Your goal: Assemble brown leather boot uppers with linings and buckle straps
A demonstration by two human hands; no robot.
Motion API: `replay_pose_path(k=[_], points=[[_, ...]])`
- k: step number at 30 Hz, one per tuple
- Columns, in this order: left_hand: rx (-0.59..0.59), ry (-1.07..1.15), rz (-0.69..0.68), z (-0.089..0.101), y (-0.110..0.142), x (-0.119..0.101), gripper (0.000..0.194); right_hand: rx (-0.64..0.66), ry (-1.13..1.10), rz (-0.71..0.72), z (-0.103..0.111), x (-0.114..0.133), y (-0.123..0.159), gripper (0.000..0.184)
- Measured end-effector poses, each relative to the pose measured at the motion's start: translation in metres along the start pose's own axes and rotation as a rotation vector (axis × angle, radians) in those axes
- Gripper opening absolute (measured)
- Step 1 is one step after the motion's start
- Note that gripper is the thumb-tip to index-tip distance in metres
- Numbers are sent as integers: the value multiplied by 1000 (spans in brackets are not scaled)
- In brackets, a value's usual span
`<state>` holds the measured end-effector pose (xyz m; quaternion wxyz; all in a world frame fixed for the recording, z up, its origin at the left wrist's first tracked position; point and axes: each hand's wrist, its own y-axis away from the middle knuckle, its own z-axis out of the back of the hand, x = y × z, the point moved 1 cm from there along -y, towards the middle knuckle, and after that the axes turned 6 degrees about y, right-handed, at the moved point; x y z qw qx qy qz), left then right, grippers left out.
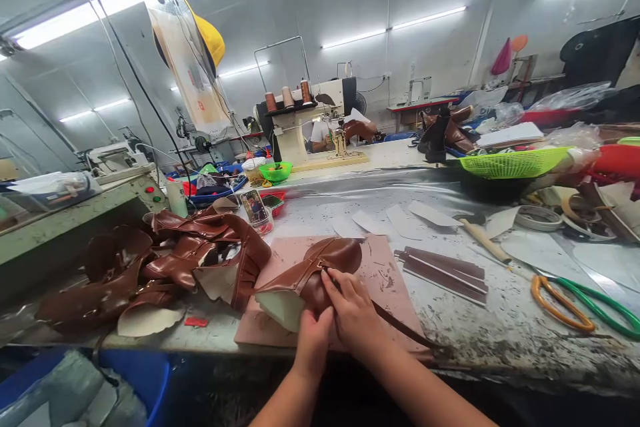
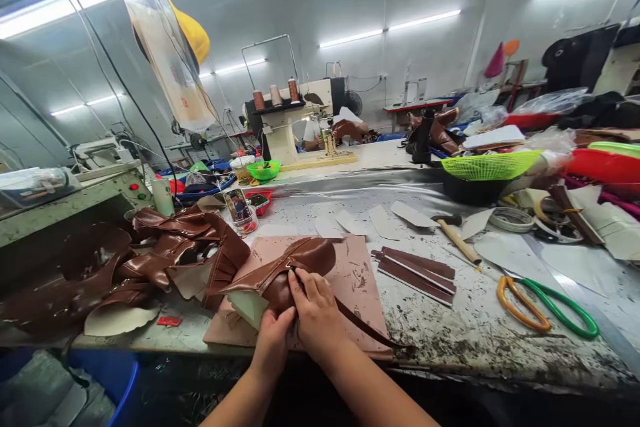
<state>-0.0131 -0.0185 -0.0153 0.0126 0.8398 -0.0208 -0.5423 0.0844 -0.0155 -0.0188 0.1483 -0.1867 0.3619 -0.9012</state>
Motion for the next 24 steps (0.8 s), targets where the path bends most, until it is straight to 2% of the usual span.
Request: replay_pose_path(k=[2,5,9,15,19,22,24], points=[[-47,98,64,-3,0,-3,37,-38,21,34,0,1,3,45],[-85,94,103,-6,-2,-7,31,-34,69,48,-1,3,9,46],[-123,93,118,-7,-1,-10,23,56,111,26,-2,5,10,51],[-104,324,186,-8,2,-17,19,187,158,49,4,5,5,59],[-137,502,304,-4,1,-26,15,223,190,113,10,13,3,61],[-47,611,332,-2,1,-37,26,208,85,160,12,16,2,68],[-63,617,322,-3,2,-45,28,183,-106,186,15,15,1,72]])
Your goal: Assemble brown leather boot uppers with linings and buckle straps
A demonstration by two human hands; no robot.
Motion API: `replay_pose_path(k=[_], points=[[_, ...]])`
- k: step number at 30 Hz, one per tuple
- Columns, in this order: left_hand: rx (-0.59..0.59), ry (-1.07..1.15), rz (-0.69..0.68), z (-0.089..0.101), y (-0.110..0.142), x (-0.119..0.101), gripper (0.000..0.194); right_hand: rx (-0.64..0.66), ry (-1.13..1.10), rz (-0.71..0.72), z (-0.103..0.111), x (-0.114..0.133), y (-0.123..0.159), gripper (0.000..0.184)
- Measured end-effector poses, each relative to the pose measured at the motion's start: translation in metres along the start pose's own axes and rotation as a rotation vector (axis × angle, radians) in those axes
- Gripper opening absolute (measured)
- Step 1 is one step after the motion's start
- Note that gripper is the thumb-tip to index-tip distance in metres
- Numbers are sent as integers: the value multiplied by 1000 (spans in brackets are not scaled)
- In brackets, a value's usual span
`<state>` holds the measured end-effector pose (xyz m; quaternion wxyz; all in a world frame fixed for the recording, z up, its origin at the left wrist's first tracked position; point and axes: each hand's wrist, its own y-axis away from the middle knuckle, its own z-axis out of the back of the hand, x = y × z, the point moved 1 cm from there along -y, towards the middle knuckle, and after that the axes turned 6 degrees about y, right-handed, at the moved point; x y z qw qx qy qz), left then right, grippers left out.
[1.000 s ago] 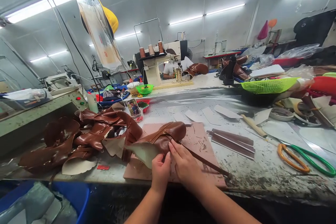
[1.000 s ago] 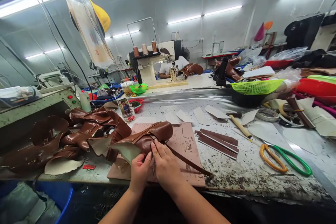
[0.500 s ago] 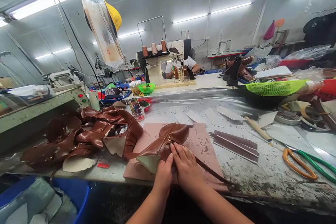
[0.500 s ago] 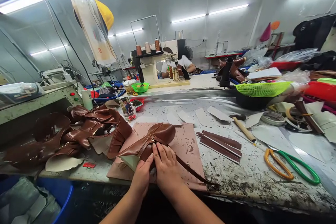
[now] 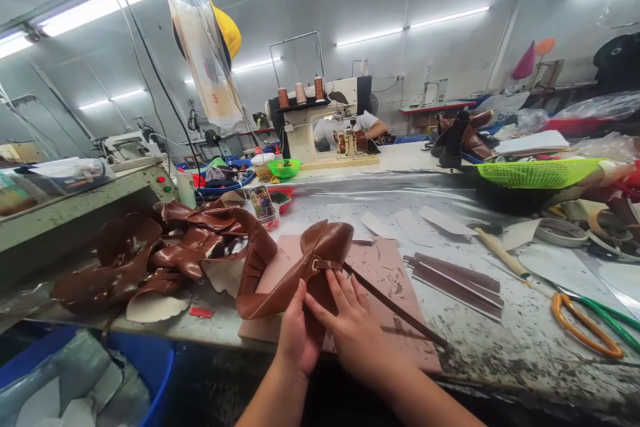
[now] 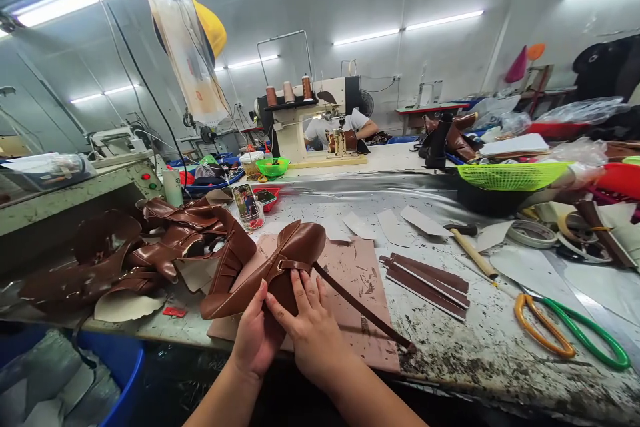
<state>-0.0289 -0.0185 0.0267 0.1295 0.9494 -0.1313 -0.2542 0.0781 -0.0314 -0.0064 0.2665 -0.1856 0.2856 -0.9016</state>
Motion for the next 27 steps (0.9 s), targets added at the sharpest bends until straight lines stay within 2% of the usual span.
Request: replay_pose_path(k=[1,3,5,6,9,12,15,21,24,27], points=[[-22,-2,-16,-3,2,-2,28,-46,-127,-4,2,-2,0,72],[-37,3,-49,-9,6,-5,30,-210,-375,-119,7,-7,1,67],[-1,29,-65,-16,9,-6,35,-382,-531,-269,12,-11,2,56],[23,46,-70,-18,10,-6,38,-427,-561,-304,14,-12,2,50],[38,42,-83,-23,12,-6,39,-394,-528,-199,17,-9,0,47],[-89,-90,-171,-22,14,-6,24,-377,-391,-128,15,-7,-1,55],[-172,-192,-183,-20,16,-7,25,-426,-273,-135,11,-8,-1,57],[-61,-80,48,-19,18,-6,24,-481,-211,-84,11,-7,0,59],[-18,-3,92,-15,16,-4,31,-478,-206,-12,17,-5,-5,58],[92,48,110,-8,14,-3,38,-472,-187,28,22,-1,-9,56]])
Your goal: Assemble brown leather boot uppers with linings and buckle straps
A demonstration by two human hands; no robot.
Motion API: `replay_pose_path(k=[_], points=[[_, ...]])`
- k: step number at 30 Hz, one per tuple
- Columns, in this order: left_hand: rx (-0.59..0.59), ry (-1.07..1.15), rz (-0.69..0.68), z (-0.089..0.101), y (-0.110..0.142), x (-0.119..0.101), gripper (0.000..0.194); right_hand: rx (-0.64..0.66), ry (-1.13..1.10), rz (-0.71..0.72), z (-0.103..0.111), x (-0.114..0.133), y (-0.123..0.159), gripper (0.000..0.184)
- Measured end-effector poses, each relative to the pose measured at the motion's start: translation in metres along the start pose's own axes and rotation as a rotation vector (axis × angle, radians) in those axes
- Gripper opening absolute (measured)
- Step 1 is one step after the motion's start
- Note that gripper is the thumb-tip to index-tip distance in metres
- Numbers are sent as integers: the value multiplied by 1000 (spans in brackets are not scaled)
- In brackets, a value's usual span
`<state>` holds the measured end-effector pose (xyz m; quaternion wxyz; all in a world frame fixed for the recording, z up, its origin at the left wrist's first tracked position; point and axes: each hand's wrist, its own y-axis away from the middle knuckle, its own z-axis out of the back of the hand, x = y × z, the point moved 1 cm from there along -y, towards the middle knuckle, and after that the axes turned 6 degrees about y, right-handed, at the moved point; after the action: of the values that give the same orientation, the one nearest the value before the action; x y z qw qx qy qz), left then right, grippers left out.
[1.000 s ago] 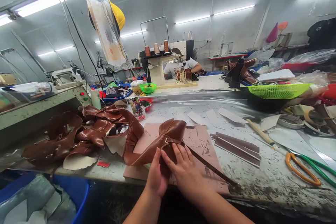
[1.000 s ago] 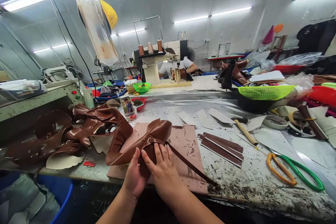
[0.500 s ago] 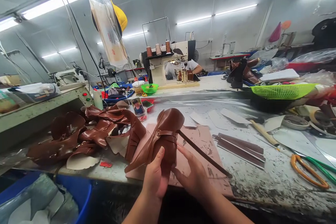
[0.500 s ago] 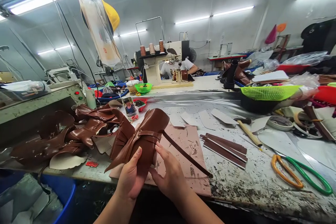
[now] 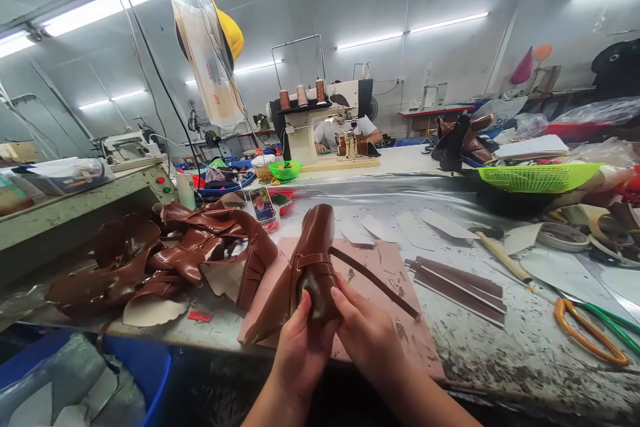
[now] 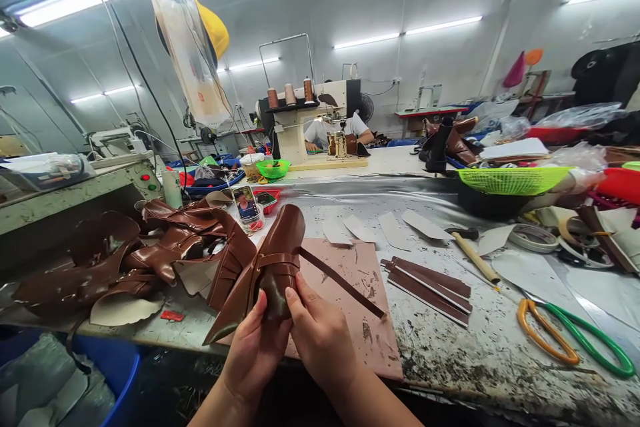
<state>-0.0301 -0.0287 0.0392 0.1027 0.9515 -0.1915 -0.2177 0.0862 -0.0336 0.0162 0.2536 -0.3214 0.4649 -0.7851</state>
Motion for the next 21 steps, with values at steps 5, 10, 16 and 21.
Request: replay_pose_path(k=[5,10,16,21], points=[[223,24,-1,8,1,-1,40,127,4,-140,-5,10,3,50],[327,0,36,13,-1,1,35,208,-17,-259,-9,13,7,53],[315,-20,-59,16,-4,2,35,74,-49,-50,-2,6,-7,57],[173,-69,-102,13,-5,4,31,88,-69,-124,-4,4,-7,68]])
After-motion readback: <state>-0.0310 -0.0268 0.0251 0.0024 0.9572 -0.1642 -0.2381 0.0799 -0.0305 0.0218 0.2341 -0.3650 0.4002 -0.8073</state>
